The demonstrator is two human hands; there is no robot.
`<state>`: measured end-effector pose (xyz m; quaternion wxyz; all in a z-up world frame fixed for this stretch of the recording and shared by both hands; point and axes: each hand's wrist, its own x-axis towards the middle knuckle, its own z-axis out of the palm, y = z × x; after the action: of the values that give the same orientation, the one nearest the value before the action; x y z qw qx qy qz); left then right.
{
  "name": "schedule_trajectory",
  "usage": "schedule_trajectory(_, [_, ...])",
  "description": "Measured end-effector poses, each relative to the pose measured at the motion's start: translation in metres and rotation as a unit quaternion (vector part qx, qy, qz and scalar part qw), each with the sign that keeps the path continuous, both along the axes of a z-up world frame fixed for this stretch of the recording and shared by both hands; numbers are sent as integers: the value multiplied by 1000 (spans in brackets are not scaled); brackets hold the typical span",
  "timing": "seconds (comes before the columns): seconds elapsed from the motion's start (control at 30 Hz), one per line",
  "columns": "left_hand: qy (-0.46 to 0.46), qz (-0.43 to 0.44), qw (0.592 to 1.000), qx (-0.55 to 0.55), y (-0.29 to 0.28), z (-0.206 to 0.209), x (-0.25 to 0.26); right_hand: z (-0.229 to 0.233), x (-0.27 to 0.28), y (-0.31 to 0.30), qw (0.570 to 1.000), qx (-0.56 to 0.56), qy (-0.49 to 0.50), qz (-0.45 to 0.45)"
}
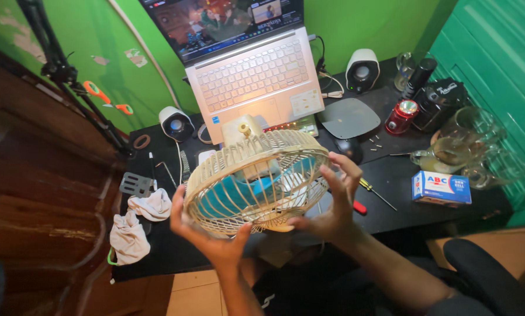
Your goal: The person reassembles a small electric fan by attaching the rear motor housing, inserting screws with a screwdriver, and fitting the front grille. The fan is held and rotated as needed while screws are tightened.
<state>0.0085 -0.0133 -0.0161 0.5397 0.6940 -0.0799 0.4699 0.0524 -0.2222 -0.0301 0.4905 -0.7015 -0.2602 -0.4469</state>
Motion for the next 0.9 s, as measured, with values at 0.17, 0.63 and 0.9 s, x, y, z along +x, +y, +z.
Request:
schedule_trajectory(0.17, [-68,87,994,4,-18,-18,5,-4,-2,8,999,1,17,39])
schedule_trajectory(0.63, [-57,132,990,16,-17,-27,7,-2,1,7,1000,-10,-18,10])
schedule_trajectory(0.9, [-53,105,993,22,-16,-16,7,-1,10,7,998,21,-40,39])
